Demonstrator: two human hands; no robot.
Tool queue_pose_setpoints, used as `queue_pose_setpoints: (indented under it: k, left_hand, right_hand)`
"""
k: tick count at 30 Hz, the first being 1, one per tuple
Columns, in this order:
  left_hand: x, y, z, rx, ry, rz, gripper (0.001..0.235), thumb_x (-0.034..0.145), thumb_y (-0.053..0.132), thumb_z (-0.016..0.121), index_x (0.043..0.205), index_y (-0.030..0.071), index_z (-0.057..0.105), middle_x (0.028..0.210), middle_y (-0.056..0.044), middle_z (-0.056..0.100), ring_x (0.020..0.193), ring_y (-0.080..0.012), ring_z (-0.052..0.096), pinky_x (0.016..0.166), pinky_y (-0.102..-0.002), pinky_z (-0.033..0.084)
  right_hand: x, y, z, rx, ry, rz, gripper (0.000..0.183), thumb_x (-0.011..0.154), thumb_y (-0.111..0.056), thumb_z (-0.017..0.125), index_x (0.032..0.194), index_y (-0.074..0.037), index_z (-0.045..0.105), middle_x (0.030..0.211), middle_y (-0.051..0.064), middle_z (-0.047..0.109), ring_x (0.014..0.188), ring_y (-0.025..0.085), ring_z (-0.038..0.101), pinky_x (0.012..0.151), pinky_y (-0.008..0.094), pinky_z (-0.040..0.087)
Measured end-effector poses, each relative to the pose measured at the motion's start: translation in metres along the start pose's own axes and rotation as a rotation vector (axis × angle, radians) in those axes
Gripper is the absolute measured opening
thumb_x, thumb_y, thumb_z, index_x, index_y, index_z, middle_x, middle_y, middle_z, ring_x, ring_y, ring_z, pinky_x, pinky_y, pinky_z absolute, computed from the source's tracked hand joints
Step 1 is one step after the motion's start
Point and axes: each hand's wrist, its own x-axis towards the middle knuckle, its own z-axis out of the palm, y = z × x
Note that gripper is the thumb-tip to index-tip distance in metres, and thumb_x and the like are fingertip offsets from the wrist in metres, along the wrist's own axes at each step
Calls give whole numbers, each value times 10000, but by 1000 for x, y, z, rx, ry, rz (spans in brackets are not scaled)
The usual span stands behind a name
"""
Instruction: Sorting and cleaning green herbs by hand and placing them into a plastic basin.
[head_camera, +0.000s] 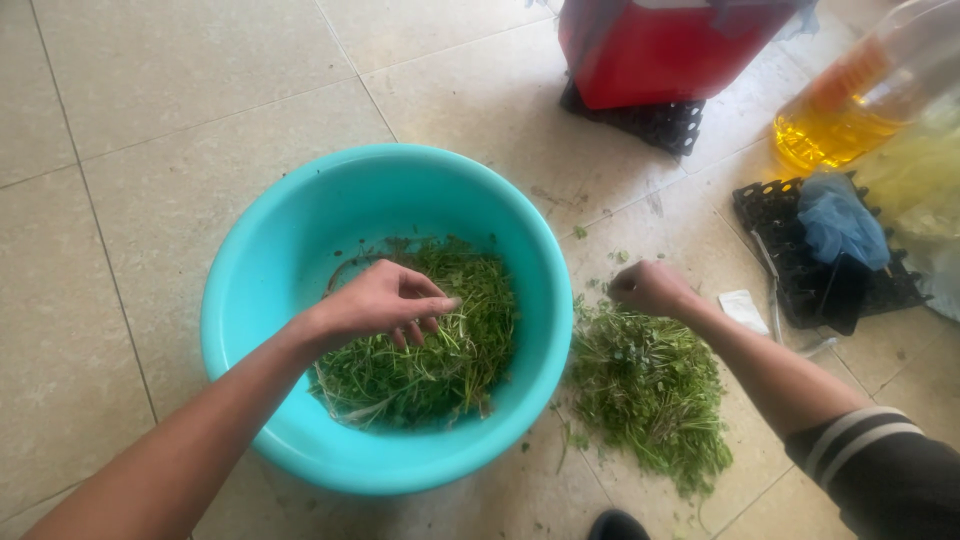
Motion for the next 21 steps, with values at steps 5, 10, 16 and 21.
queue_pose_setpoints:
  k: [5, 10, 16, 21]
  left_hand:
    - [1, -1, 3, 0, -13, 18, 471, 901, 264, 747, 1230, -70, 707, 901, -247, 776, 711, -288, 759, 586, -343, 611]
    - [-6, 8, 6, 35, -34, -13, 438, 943, 261, 721, 1264, -37, 706, 932, -227, 781, 730, -280, 760, 582, -325, 606]
    - [-6, 8, 5, 33, -36, 16, 446, 942, 274, 719, 1265, -33, 705, 941, -212, 786, 746, -275, 768, 595, -337, 613]
    - [0, 8, 10, 18, -28, 106, 450, 964, 279, 692, 1289, -32, 683, 1064, -240, 770, 777, -284, 766, 606, -329, 611]
  right_hand:
    - [6, -5, -8, -178, -11, -60, 239, 980, -237, 678, 1193, -206, 783, 1056, 55, 809, 835, 180, 773, 753, 270, 620]
    - [1, 8, 18, -152, -63, -82, 244, 888, -294, 747, 1100, -189, 808, 1034, 66, 813, 1023, 278, 765, 909, 441, 605]
    - [-11, -19, -60, 142, 168, -120, 219, 909, -246, 704, 1040, -103, 805, 898, 148, 804, 949, 332, 760, 913, 475, 554]
    - [-92, -133, -142, 396, 224, -115, 245, 974, -288, 713, 1099, -100, 807, 856, 146, 794, 870, 281, 754, 858, 421, 543]
